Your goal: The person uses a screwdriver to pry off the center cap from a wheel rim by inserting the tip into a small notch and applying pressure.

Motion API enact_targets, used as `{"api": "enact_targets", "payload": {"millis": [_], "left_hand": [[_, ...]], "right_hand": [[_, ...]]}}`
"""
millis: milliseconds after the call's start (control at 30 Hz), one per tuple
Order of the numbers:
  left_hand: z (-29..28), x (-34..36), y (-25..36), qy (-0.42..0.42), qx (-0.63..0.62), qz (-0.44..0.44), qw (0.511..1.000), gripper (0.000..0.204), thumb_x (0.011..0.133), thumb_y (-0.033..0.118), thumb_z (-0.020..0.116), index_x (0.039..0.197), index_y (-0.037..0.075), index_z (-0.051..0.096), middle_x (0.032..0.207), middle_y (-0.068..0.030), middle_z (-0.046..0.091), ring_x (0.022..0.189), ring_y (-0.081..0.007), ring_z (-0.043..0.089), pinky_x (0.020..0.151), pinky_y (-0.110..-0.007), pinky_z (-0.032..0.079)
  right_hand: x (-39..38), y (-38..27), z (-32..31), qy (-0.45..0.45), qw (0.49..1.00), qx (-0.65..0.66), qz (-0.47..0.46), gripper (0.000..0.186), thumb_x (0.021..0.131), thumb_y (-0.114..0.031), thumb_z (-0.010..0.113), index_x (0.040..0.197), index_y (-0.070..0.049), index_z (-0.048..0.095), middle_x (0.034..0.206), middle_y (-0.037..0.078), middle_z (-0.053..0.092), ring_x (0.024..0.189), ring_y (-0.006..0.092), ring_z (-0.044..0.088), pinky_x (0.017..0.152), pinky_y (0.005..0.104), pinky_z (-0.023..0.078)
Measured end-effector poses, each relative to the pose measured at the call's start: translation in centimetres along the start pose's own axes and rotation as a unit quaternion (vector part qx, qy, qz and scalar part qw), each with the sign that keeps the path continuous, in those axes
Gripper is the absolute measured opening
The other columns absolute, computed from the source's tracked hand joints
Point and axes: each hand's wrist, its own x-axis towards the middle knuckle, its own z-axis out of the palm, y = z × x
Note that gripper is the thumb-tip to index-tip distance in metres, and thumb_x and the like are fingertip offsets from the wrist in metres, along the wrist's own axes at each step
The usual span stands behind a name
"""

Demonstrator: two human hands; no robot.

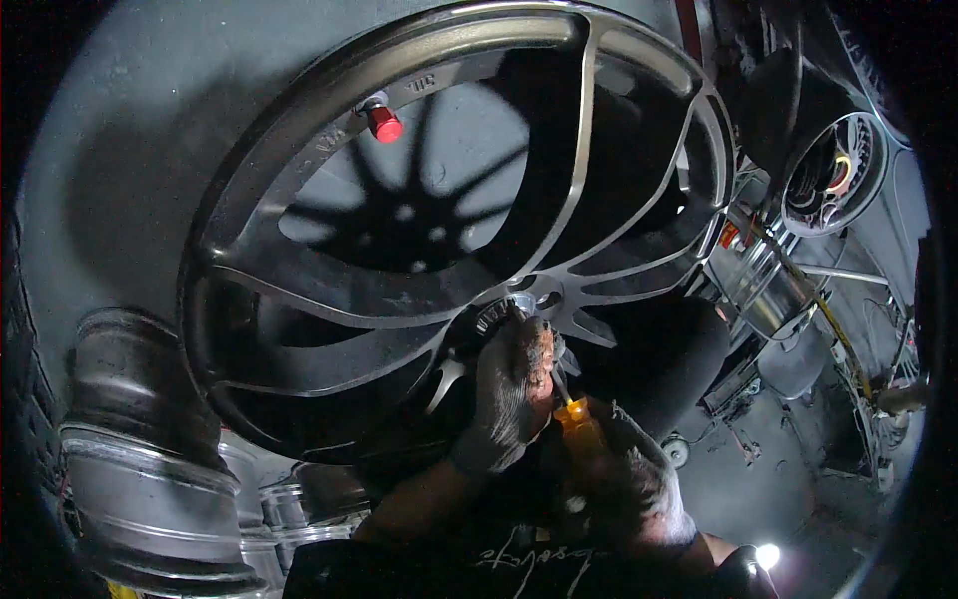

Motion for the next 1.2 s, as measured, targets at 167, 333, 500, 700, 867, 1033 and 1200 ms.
{"api": "enact_targets", "payload": {"millis": [167, 333, 500, 700, 867, 1033, 1200], "left_hand": [[-0.8, -0.2, 0.1, -0.022, -0.046, -0.017, 0.999, 0.028, 0.102, 0.02, 0.05, 0.126, 0.006, 0.052, 0.103, -0.0056, 0.062, 0.092, -0.0172, 0.062, 0.083, -0.031, 0.053], [-1.8, -1.6, -0.7, -0.03, 0.111, 0.025, 0.993, 0.033, 0.102, 0.02, 0.05, 0.133, 0.007, 0.048, 0.108, -0.0076, 0.061, 0.094, -0.0202, 0.061, 0.083, -0.036, 0.052], [-1.9, -1.4, -1.0, -0.021, 0.211, 0.064, 0.975, 0.03, 0.103, 0.031, 0.047, 0.121, 0.007, 0.053, 0.098, -0.0068, 0.061, 0.089, -0.0201, 0.06, 0.078, -0.035, 0.05], [-0.3, -1.5, 0.2, 0.011, 0.127, -0.073, 0.989, 0.04, 0.102, 0.045, 0.04, 0.103, 0.008, 0.056, 0.086, -0.0071, 0.059, 0.082, -0.0212, 0.058, 0.075, -0.035, 0.048], [0.1, -1.4, 0.1, 0.01, 0.115, -0.071, 0.991, 0.037, 0.101, 0.043, 0.044, 0.098, 0.008, 0.055, 0.082, -0.0067, 0.058, 0.076, -0.0213, 0.057, 0.071, -0.035, 0.046], [-0.4, -1.1, -0.1, 0.022, 0.293, -0.032, 0.955, 0.035, 0.1, 0.04, 0.047, 0.094, 0.008, 0.056, 0.08, -0.0065, 0.058, 0.074, -0.0208, 0.057, 0.069, -0.035, 0.046], [-1.0, -1.4, -1.3, 0.028, 0.395, 0.094, 0.913, 0.032, 0.1, 0.038, 0.048, 0.094, 0.008, 0.057, 0.08, -0.0065, 0.06, 0.072, -0.021, 0.058, 0.068, -0.036, 0.047]], "right_hand": [[0.7, 0.3, 0.7, -0.052, 0.992, -0.104, -0.054, 0.052, 0.092, -0.011, 0.065, 0.14, 0.001, 0.047, 0.114, 0.008, 0.064, 0.098, 0.0152, 0.063, 0.084, 0.0275, 0.049], [1.3, -0.5, 1.1, -0.035, 0.937, -0.327, -0.121, 0.05, 0.092, -0.012, 0.063, 0.137, 0.002, 0.048, 0.111, 0.011, 0.066, 0.102, 0.0158, 0.063, 0.088, 0.0305, 0.05], [0.8, -1.2, 1.3, -0.011, 0.917, -0.382, -0.113, 0.046, 0.091, -0.012, 0.065, 0.132, 0.003, 0.052, 0.111, 0.009, 0.065, 0.102, 0.014, 0.061, 0.09, 0.0309, 0.048], [0.6, -2.1, 2.4, -0.001, 0.912, -0.403, -0.074, 0.045, 0.09, -0.008, 0.061, 0.132, 0.006, 0.051, 0.112, 0.01, 0.066, 0.107, 0.015, 0.061, 0.092, 0.0294, 0.048], [0.1, -2.5, 3.1, 0.004, 0.87, -0.48, -0.118, 0.049, 0.087, -0.009, 0.061, 0.133, 0.003, 0.051, 0.093, 0.014, 0.068, 0.088, 0.0195, 0.068, 0.078, 0.0326, 0.052], [0.5, -1.9, 2.9, 0.004, 0.845, -0.507, -0.172, 0.05, 0.084, -0.007, 0.061, 0.133, 0.001, 0.052, 0.082, 0.016, 0.067, 0.076, 0.0244, 0.071, 0.068, 0.0354, 0.054], [0.9, -1.7, 2.6, -0.011, 0.826, -0.522, -0.213, 0.049, 0.083, -0.005, 0.06, 0.131, 0.001, 0.053, 0.079, 0.014, 0.066, 0.071, 0.0285, 0.07, 0.065, 0.036, 0.053]]}}
